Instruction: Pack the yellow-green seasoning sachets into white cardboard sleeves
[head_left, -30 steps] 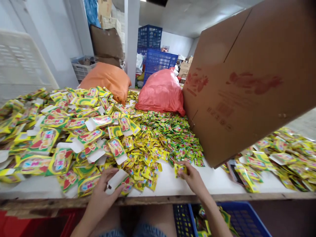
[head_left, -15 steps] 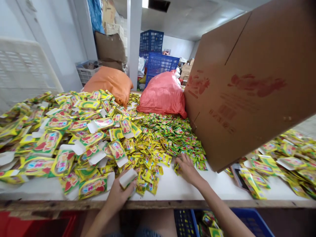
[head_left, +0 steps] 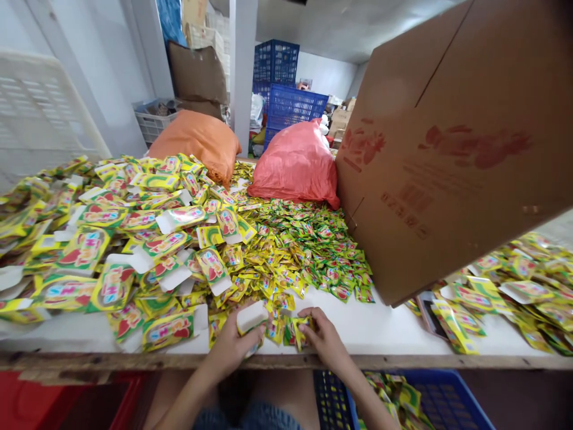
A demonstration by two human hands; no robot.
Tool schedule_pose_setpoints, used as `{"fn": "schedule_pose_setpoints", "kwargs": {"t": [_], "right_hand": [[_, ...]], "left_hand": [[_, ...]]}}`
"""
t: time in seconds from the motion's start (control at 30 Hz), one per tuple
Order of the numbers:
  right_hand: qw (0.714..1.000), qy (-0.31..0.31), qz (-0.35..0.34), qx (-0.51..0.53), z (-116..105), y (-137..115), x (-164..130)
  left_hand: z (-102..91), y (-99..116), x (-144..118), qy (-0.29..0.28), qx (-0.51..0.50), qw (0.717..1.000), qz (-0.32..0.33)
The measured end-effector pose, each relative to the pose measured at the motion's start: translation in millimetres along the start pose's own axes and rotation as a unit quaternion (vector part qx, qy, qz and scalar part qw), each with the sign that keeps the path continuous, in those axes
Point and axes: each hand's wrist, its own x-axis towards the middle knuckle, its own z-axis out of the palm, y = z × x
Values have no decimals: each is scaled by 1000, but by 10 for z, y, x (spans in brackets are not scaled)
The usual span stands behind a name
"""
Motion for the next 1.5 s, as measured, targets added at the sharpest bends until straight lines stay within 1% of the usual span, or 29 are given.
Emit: {"fn": "schedule_pose_setpoints", "kwargs": {"t": [0.07, 0.1, 0.17, 0.23, 0.33, 0.4, 0.5, 0.63, 0.77, 0.93, 1.03, 1.13, 1.23, 1.3, 1.37, 1.4, 1.43, 1.47, 1.5], "right_hand": [[999, 1, -9, -47, 67, -69, 20], [997, -7, -18, -76, 64, -109, 37], [989, -39, -47, -135, -7, -182, 76], [980, -79, -69, -171, -123, -228, 106], [972, -115, -57, -198, -270, -239, 107], [966, -118, -44, -224, -309, -230, 85], [959, -112, -55, -255, -281, -241, 67], [949, -134, -89, -271, -133, -328, 109], [961, -130, -104, -222, 74, -392, 130], [979, -118, -90, -140, 280, -436, 77], [976, -122, -129, -129, 353, -495, 38], [977, -106, -151, -111, 397, -503, -8], [986, -89, -131, -46, 399, -459, -28], [994, -57, -86, 34, 387, -475, 6], [990, -6, -43, 138, 387, -572, 87], [983, 19, -37, 178, 396, -648, 141], [979, 33, -46, 196, 409, -733, 199], [979, 36, -70, 189, 424, -817, 255], [981, 32, -105, 161, 437, -893, 308]], "left_hand": [[17, -20, -8, 10, -2, 1000, -12], [12, -24, -15, 14, -2, 1000, -15], [-21, -24, -26, 14, -10, 1000, -16], [-68, -26, -28, -3, -28, 1000, -13], [-129, -90, -8, -21, -51, 998, -23], [-148, -180, 13, -2, -47, 998, -45], [-147, -317, 40, 18, -23, 998, -62], [-127, -381, 61, 0, -20, 998, -63], [-113, -351, 71, 0, -5, 998, -56], [-110, -325, 52, -7, 37, 999, -39], [-120, -330, 36, 2, 49, 998, -34], [-129, -340, 24, 5, 39, 999, -35], [-131, -351, 25, 16, 30, 998, -43], [-124, -355, 34, 21, 18, 999, -46], [-108, -351, 47, 12, 1, 999, -39], [-99, -346, 53, 1, -6, 999, -32], [-91, -338, 56, -8, -9, 1000, -24], [-85, -329, 58, -15, -10, 1000, -18], [-84, -319, 56, -17, -8, 1000, -16]]}}
